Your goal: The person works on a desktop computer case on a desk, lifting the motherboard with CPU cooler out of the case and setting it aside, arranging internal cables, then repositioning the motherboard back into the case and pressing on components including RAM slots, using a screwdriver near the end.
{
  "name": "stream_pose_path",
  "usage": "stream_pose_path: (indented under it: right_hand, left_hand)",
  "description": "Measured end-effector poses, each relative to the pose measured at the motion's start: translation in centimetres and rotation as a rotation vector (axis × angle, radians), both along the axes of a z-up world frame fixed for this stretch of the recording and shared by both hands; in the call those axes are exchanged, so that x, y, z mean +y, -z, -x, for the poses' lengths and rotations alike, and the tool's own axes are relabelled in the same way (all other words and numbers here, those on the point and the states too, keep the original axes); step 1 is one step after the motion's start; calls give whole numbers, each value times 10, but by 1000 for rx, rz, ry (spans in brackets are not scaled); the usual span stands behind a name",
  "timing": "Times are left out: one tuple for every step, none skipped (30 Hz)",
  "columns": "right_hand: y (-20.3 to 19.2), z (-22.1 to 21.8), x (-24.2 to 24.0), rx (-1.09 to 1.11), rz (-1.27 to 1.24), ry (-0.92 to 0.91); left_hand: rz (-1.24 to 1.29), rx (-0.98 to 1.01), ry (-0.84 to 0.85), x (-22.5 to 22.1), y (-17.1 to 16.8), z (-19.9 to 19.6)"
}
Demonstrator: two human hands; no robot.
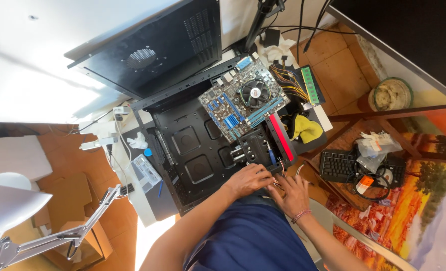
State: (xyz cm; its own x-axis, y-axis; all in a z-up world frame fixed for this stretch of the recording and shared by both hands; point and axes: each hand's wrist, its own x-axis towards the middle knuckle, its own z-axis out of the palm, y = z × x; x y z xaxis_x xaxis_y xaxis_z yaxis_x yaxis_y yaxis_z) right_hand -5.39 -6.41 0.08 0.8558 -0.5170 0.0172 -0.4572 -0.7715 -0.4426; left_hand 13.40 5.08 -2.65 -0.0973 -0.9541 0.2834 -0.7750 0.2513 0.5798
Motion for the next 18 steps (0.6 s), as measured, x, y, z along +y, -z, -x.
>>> stream_pose_path:
  right_hand:
    - [-2,-4,-2,47,24,-12]
    - [-8,-12,-5,43,24,-14]
    - [-16,-20,-6,142,18,15]
    - [-23,-27,-8,240,12,44]
    - [-29,-34,-7,241,10,46]
    - [-36,-40,-6,353,-15,95]
    - [-43,-45,-5,468,-41,145]
    - [-38,-39,-3,472,-44,148]
    - [-32,-33,-2,405,-26,151]
    - [-26,-28,-1,339,-8,154]
    - [-12,-19,-1,341,-7,159]
    - [2,-9,-2,221,-22,165]
    - [15,2,0,105,-38,172]
    - [9,2,1,112,-39,178]
    - [3,0,2,150,-62,189]
    - [-3,-2,2,188,-85,200]
    - [-12,-8,0,185,-82,207]
    - [-21,-13,-2,257,-92,185]
  left_hand:
    - [1,-6,11,-2,-2,-2]
    - [1,-10,9,-2,-1,-2]
    - [-9,-33,2,-2,-2,-1]
    - [-20,-56,-4,-2,-2,0]
    - [-22,-55,-3,-1,0,0]
    - [-19,-55,-6,-1,3,0]
    - [-18,-54,-7,0,4,2]
    - [-21,-50,-4,1,4,2]
    - [12,-50,-33,1,4,1]
    - [46,-49,-62,2,5,1]
    - [47,-47,-57,2,5,-1]
    - [41,-42,-66,2,5,-1]
    - [33,-34,-75,4,4,0]
    - [31,-28,-69,5,5,1]
    - [6,-10,-58,4,5,-1]
    - [-19,8,-47,3,5,-1]
    - [-15,5,-40,3,8,-2]
    - [-31,-4,-34,3,9,-2]
